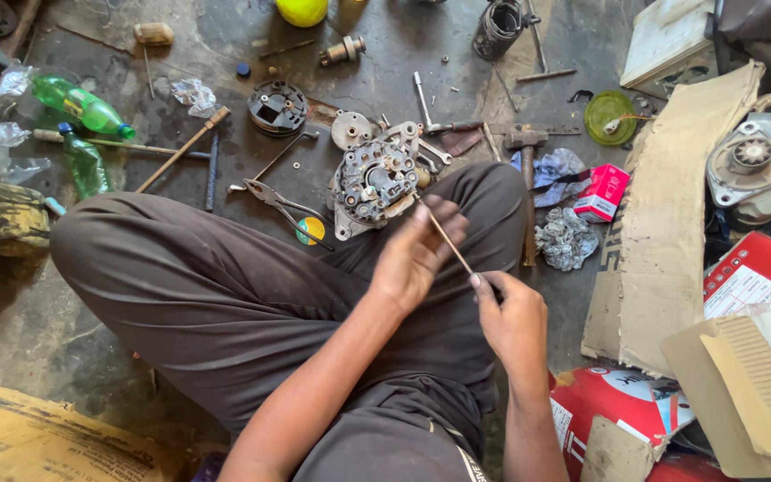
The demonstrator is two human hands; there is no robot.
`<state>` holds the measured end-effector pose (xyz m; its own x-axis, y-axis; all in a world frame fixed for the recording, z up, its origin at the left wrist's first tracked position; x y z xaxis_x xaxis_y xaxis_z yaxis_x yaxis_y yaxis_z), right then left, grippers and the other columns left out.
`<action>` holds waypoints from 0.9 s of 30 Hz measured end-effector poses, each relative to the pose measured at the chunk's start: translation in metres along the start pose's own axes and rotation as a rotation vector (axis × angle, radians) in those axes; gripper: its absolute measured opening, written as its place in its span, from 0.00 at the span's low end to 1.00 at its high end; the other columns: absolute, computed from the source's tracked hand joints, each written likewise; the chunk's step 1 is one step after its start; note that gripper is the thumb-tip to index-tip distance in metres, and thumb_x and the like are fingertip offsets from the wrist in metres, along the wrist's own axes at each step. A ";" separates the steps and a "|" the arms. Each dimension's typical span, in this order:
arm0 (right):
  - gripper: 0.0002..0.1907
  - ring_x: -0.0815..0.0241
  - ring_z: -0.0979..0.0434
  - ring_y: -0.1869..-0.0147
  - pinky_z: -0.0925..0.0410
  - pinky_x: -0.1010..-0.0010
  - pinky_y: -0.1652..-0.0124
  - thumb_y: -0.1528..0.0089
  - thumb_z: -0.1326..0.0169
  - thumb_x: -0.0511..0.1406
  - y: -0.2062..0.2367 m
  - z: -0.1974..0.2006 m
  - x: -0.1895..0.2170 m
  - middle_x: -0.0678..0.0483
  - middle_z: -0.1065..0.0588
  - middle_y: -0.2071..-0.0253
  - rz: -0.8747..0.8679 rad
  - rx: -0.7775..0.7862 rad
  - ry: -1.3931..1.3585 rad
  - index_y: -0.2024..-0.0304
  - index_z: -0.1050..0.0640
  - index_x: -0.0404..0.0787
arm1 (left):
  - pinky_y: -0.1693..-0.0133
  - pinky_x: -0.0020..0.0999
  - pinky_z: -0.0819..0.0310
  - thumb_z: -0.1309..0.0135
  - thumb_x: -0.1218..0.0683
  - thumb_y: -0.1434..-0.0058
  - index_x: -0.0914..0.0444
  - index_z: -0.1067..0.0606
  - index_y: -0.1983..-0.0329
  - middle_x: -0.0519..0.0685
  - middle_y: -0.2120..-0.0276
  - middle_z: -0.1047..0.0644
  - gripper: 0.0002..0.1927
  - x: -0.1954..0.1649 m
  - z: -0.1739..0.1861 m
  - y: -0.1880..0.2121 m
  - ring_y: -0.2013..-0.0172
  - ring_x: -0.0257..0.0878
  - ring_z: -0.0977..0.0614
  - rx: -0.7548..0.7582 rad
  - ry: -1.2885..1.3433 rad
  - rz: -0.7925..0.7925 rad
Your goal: The person sits on the floor and uses a red screwdriver to remove and install screws on an alternator. They manipulate internal components, reposition the housing, and tighten fasteners while surrounded by tools and parts.
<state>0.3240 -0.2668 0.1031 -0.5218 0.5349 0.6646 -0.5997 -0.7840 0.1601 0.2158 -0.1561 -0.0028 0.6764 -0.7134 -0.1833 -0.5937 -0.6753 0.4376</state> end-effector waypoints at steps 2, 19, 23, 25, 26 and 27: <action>0.12 0.61 0.21 0.73 0.30 0.68 0.69 0.41 0.36 0.39 0.001 0.000 -0.006 0.49 0.21 0.76 -0.061 -0.032 -0.025 0.64 0.18 0.36 | 0.44 0.46 0.22 0.46 0.54 0.32 0.63 0.24 0.50 0.52 0.53 0.19 0.11 -0.001 0.013 -0.014 0.49 0.49 0.17 -0.055 0.080 -0.014; 0.10 0.75 0.38 0.73 0.41 0.78 0.74 0.35 0.41 0.38 -0.004 -0.058 -0.086 0.64 0.34 0.76 0.035 0.105 -0.538 0.65 0.23 0.37 | 0.55 0.46 0.24 0.58 0.52 0.30 0.59 0.28 0.68 0.50 0.70 0.23 0.12 0.022 0.018 -0.034 0.65 0.49 0.20 0.143 0.297 0.098; 0.09 0.68 0.45 0.85 0.49 0.72 0.84 0.35 0.46 0.38 -0.011 -0.080 -0.128 0.54 0.38 0.80 -0.234 0.424 -1.023 0.60 0.27 0.38 | 0.63 0.43 0.26 0.55 0.48 0.24 0.57 0.35 0.73 0.49 0.76 0.29 0.20 0.018 0.010 -0.007 0.71 0.48 0.22 0.313 -0.102 0.013; 0.09 0.69 0.46 0.87 0.49 0.71 0.86 0.34 0.52 0.38 -0.017 -0.079 -0.127 0.52 0.33 0.73 -0.230 0.563 -1.364 0.61 0.32 0.39 | 0.66 0.41 0.26 0.53 0.45 0.22 0.58 0.35 0.73 0.50 0.76 0.28 0.22 0.012 0.027 0.003 0.73 0.47 0.22 0.225 -0.346 0.015; 0.11 0.68 0.46 0.86 0.49 0.71 0.85 0.34 0.53 0.40 -0.019 -0.085 -0.124 0.51 0.33 0.72 -0.224 0.625 -1.449 0.61 0.33 0.39 | 0.67 0.40 0.26 0.52 0.45 0.24 0.60 0.34 0.73 0.52 0.74 0.27 0.22 0.010 0.039 0.011 0.73 0.46 0.22 0.177 -0.431 0.051; 0.11 0.68 0.45 0.85 0.48 0.71 0.84 0.34 0.53 0.40 -0.021 -0.090 -0.119 0.51 0.32 0.71 -0.212 0.696 -1.539 0.59 0.32 0.39 | 0.67 0.39 0.26 0.52 0.44 0.26 0.61 0.33 0.72 0.53 0.72 0.25 0.22 0.004 0.051 0.016 0.73 0.45 0.21 0.130 -0.516 0.086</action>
<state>0.3442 -0.2852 -0.0455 0.8030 0.1915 0.5643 0.0010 -0.9474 0.3200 0.1866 -0.1791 -0.0413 0.3399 -0.7445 -0.5746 -0.7089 -0.6043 0.3637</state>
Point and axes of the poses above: each hand's wrist, its own y-axis away from the middle knuckle, its own z-axis out of the back of the hand, x = y × z, the point moved 10 cm from there along -y, towards the middle knuckle
